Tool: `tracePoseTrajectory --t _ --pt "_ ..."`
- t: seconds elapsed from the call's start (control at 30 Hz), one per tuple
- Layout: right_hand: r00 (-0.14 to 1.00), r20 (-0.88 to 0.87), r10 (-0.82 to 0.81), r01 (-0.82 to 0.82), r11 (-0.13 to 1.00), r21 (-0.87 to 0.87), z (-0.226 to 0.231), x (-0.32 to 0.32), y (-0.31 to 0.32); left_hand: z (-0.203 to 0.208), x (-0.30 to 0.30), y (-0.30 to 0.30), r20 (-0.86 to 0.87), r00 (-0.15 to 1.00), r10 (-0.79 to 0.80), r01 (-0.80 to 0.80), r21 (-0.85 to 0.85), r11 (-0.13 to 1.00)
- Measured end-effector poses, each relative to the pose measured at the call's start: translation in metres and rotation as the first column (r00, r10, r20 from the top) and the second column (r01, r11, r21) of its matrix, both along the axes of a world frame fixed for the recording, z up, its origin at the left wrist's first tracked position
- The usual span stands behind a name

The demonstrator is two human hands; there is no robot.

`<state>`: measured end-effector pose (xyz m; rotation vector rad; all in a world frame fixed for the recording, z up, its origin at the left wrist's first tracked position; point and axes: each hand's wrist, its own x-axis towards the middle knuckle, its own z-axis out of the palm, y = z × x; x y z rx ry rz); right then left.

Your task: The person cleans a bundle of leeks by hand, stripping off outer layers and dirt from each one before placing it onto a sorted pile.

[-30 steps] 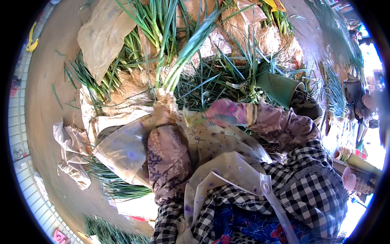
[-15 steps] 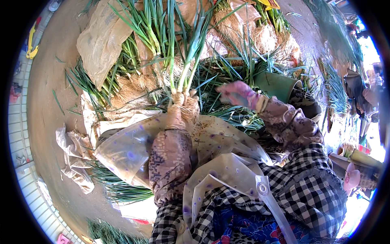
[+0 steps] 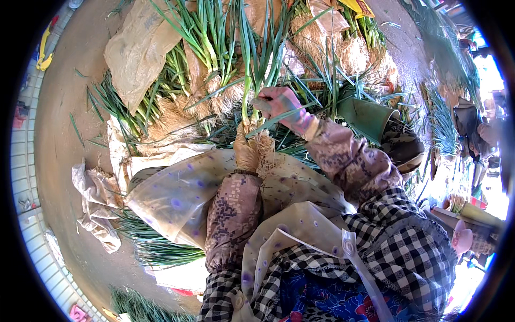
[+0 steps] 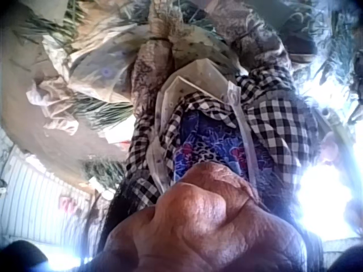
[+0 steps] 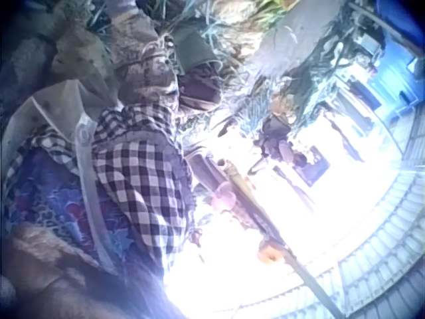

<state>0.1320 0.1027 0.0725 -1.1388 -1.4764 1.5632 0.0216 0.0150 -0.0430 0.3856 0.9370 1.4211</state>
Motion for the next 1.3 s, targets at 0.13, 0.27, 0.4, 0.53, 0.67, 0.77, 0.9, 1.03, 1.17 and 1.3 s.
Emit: tracePoseTrajectory --t 0.13,0.27,0.4,0.53,0.67,0.77,0.9,1.03,1.17,1.3 --pt "0.972 -0.042 -0.233 0.236 0.967 0.1 -0.002 0.008 0.015 -0.007 0.006 0.0 -0.561 0.827 0.034 0.04 0.118 0.992" --pt "0.976 0.125 -0.179 0.185 0.982 -0.039 -0.016 0.014 0.052 0.022 0.022 -0.001 -0.711 0.702 -0.024 0.145 0.11 0.983" --pt "0.988 0.017 -0.155 0.154 0.988 0.026 -0.014 0.009 0.037 0.027 0.017 0.003 0.262 0.963 0.062 -0.051 -0.049 0.997" --pt "0.98 0.178 0.085 -0.185 0.714 0.676 -0.013 -0.008 -0.013 -0.039 -0.008 0.009 0.215 0.974 -0.072 0.079 -0.022 0.997" --pt "0.946 0.264 0.187 -0.294 0.838 0.459 -0.01 -0.009 -0.064 -0.026 -0.007 0.012 0.21 0.975 -0.075 0.097 -0.092 0.991" --pt "0.941 -0.223 0.255 -0.241 0.966 0.09 0.003 0.004 -0.067 -0.018 -0.01 0.008 0.185 0.981 -0.058 0.078 -0.104 0.991" --pt "0.952 0.018 0.305 -0.3 0.922 0.246 0.04 0.031 -0.065 0.0 -0.013 0.006 0.1 0.995 -0.007 0.016 -0.09 0.996" --pt "0.9 0.418 0.125 -0.204 0.967 0.152 0.034 0.117 -0.039 0.0 -0.008 0.022 -0.046 0.999 0.024 -0.026 -0.059 0.998" --pt "-0.38 0.895 0.232 -0.601 0.674 -0.429 -0.02 0.179 -0.053 0.011 -0.013 0.026 0.225 0.969 0.105 -0.077 -0.131 0.988" --pt "-0.181 0.864 0.47 -0.66 0.593 -0.461 -0.043 0.183 -0.06 0.029 -0.016 0.016 0.163 0.986 0.042 -0.058 0.099 0.993"
